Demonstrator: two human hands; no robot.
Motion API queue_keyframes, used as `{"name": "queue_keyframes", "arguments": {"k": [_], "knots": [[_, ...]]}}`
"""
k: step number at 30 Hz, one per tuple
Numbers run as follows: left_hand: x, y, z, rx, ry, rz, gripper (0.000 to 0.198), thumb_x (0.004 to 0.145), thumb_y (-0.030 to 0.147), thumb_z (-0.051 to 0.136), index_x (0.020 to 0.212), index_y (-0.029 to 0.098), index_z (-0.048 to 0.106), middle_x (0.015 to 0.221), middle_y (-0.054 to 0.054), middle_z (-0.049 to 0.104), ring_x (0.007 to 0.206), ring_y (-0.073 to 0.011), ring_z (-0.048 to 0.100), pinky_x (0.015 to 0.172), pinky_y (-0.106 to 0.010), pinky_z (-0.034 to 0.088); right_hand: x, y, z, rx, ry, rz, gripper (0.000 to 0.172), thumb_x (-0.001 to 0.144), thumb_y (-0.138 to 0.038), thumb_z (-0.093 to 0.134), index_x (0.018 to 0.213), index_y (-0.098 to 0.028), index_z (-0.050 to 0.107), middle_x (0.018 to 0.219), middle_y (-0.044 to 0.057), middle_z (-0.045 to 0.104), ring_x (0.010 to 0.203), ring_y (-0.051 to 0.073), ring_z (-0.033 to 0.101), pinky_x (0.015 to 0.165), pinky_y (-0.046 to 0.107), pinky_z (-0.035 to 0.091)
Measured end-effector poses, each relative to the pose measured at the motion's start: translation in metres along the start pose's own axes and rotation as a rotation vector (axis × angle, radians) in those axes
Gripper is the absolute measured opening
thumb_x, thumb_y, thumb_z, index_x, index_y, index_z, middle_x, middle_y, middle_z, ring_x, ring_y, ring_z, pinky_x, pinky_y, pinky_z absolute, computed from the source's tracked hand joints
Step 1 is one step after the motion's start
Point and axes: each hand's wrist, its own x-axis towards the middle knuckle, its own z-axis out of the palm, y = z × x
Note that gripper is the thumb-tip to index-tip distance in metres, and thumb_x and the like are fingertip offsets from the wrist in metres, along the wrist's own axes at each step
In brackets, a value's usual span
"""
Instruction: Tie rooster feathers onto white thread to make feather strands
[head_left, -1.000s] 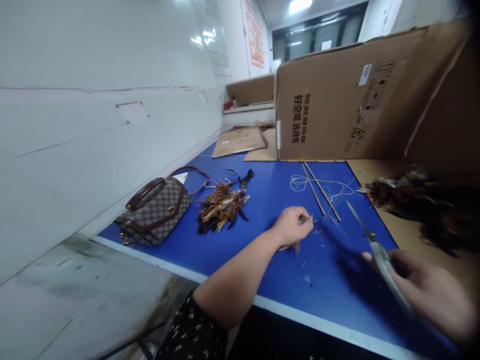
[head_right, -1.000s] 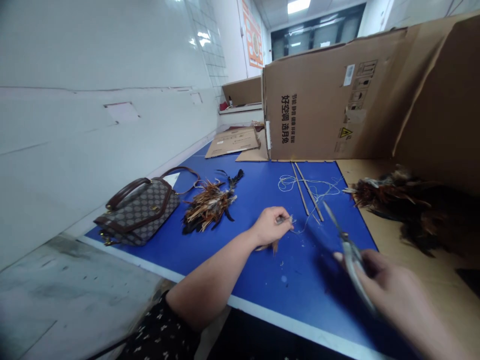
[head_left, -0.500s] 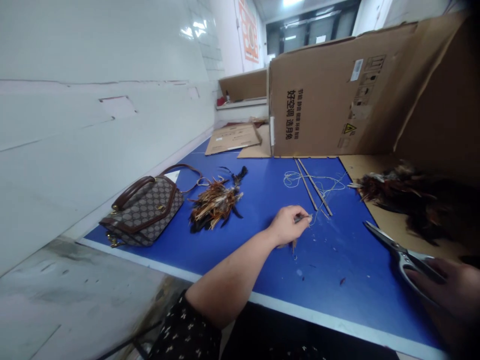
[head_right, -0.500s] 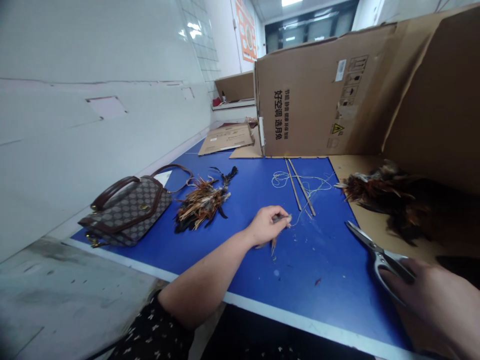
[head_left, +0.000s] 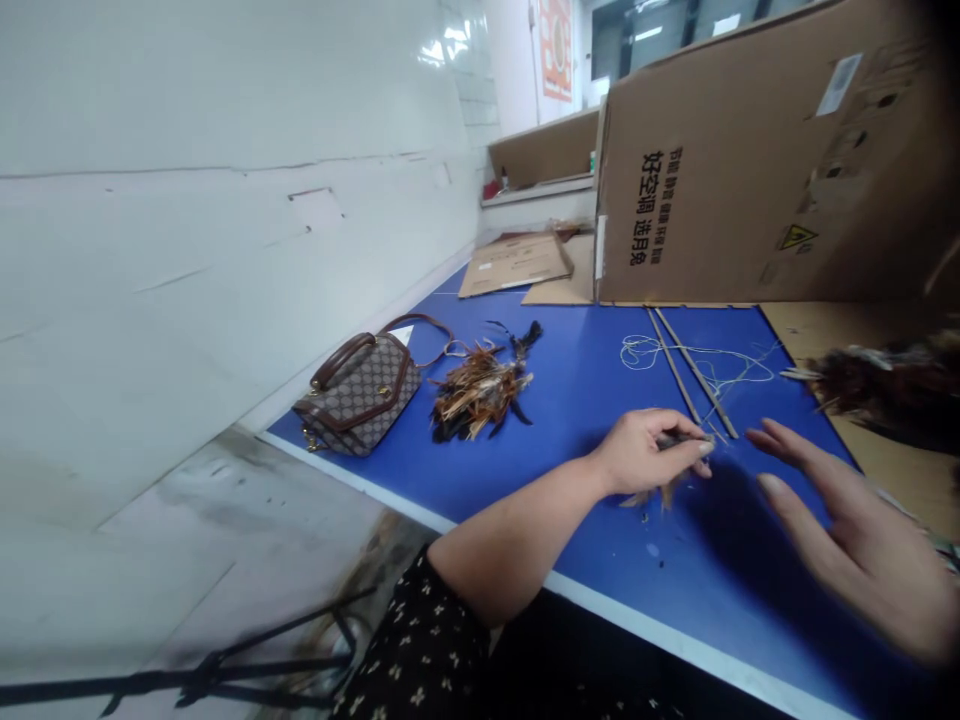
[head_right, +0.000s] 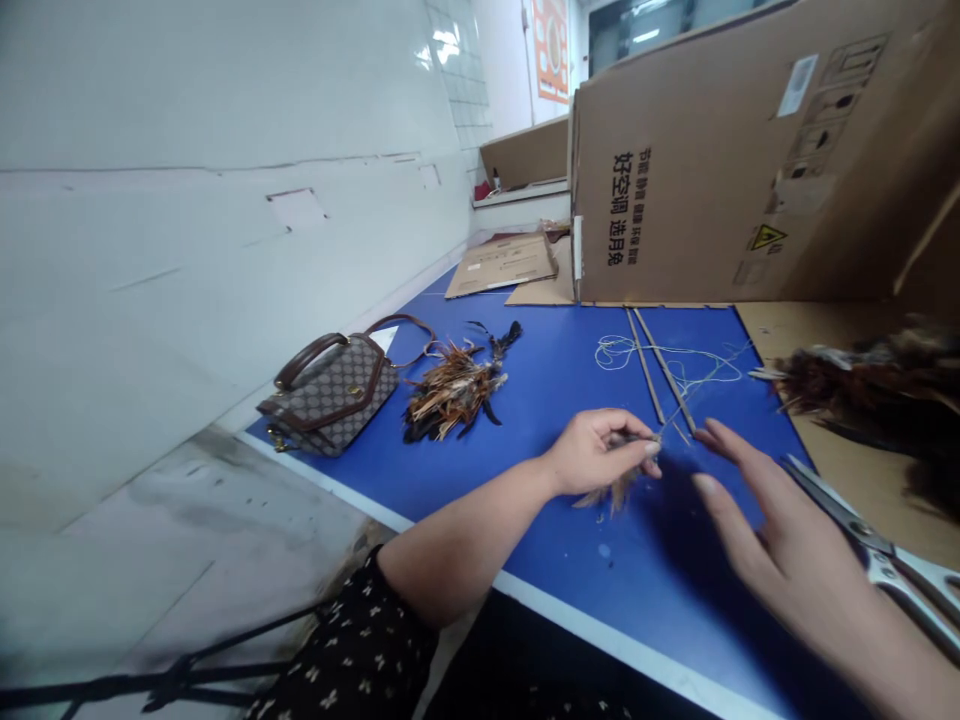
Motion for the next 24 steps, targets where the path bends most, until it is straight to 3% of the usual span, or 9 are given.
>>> {"name": "queue_keyframes", "arguments": {"k": [2, 4, 7, 9, 12, 16, 20, 24], "knots": [[0.001, 0.004, -0.001, -0.081, 0.018, 0.038, 0.039, 0.078, 0.044, 0.081, 0.097, 0.013, 0.067, 0.079, -0.005, 0.071, 0.073, -0.0157, 0.071, 0.075, -0.031, 0.057, 0.017, -0.023, 0.015, 0.154, -0.106, 0.026, 0.066, 0.098, -0.058, 0.049, 0.157, -0.032, 0.040, 0.150, 0.010, 0.058, 0.135, 0.032, 0.058, 0.115, 0.050, 0.045], [0.004, 0.009, -0.005, -0.082, 0.104, 0.105, 0.041, 0.077, 0.046, 0.082, 0.096, 0.013, 0.068, 0.083, -0.006, 0.072, 0.074, -0.0144, 0.070, 0.076, -0.031, 0.057, 0.031, -0.033, 0.030, 0.274, -0.180, 0.065, 0.062, 0.101, -0.058, 0.046, 0.154, -0.026, 0.047, 0.142, 0.013, 0.063, 0.128, 0.031, 0.062, 0.109, 0.047, 0.050], [0.007, 0.017, -0.016, -0.061, 0.246, 0.143, 0.043, 0.076, 0.048, 0.082, 0.096, 0.013, 0.068, 0.085, -0.006, 0.073, 0.071, -0.0131, 0.068, 0.074, -0.029, 0.057, 0.045, -0.034, 0.049, 0.429, -0.286, 0.102, 0.055, 0.103, -0.059, 0.041, 0.133, -0.018, 0.063, 0.092, 0.009, 0.073, 0.082, 0.023, 0.070, 0.078, 0.035, 0.058], [0.009, 0.021, -0.025, -0.071, 0.242, 0.070, 0.046, 0.078, 0.051, 0.080, 0.101, 0.014, 0.065, 0.077, -0.004, 0.072, 0.066, -0.0141, 0.068, 0.068, -0.029, 0.057, 0.048, -0.031, 0.059, 0.455, -0.261, 0.097, 0.051, 0.103, -0.059, 0.042, 0.117, -0.017, 0.069, 0.068, 0.002, 0.063, 0.059, 0.017, 0.059, 0.059, 0.029, 0.051], [0.011, 0.025, -0.044, 0.026, 0.223, 0.000, 0.045, 0.083, 0.051, 0.075, 0.106, 0.015, 0.062, 0.069, -0.003, 0.070, 0.055, -0.0140, 0.066, 0.056, -0.025, 0.054, 0.045, -0.021, 0.067, 0.355, -0.115, 0.016, 0.043, 0.103, -0.054, 0.046, 0.100, -0.020, 0.070, 0.065, 0.001, 0.060, 0.057, 0.016, 0.057, 0.057, 0.028, 0.047], [0.015, 0.031, -0.084, 0.463, 0.372, 0.093, 0.031, 0.092, 0.045, 0.065, 0.103, 0.016, 0.067, 0.074, -0.004, 0.071, 0.053, -0.0114, 0.061, 0.054, -0.024, 0.050, 0.038, 0.000, 0.074, 0.230, 0.042, -0.024, 0.033, 0.102, -0.045, 0.048, 0.094, -0.022, 0.069, 0.070, 0.002, 0.067, 0.059, 0.018, 0.062, 0.060, 0.029, 0.049], [0.011, 0.043, -0.133, 1.069, 0.492, 0.201, 0.016, 0.093, 0.029, 0.061, 0.094, 0.017, 0.072, 0.096, -0.009, 0.073, 0.089, -0.0198, 0.069, 0.087, -0.034, 0.055, 0.035, 0.013, 0.078, 0.184, 0.064, -0.104, 0.023, 0.102, -0.038, 0.050, 0.099, -0.023, 0.068, 0.082, 0.003, 0.074, 0.067, 0.018, 0.069, 0.067, 0.029, 0.053], [-0.006, 0.050, -0.175, 1.409, 0.617, -0.011, 0.021, 0.095, 0.028, 0.056, 0.098, 0.017, 0.074, 0.108, -0.013, 0.070, 0.107, -0.0244, 0.065, 0.102, -0.037, 0.048, 0.034, 0.013, 0.080, 0.161, 0.000, -0.187, 0.021, 0.103, -0.035, 0.050, 0.109, -0.024, 0.067, 0.092, 0.005, 0.077, 0.074, 0.020, 0.073, 0.072, 0.030, 0.054]]}}
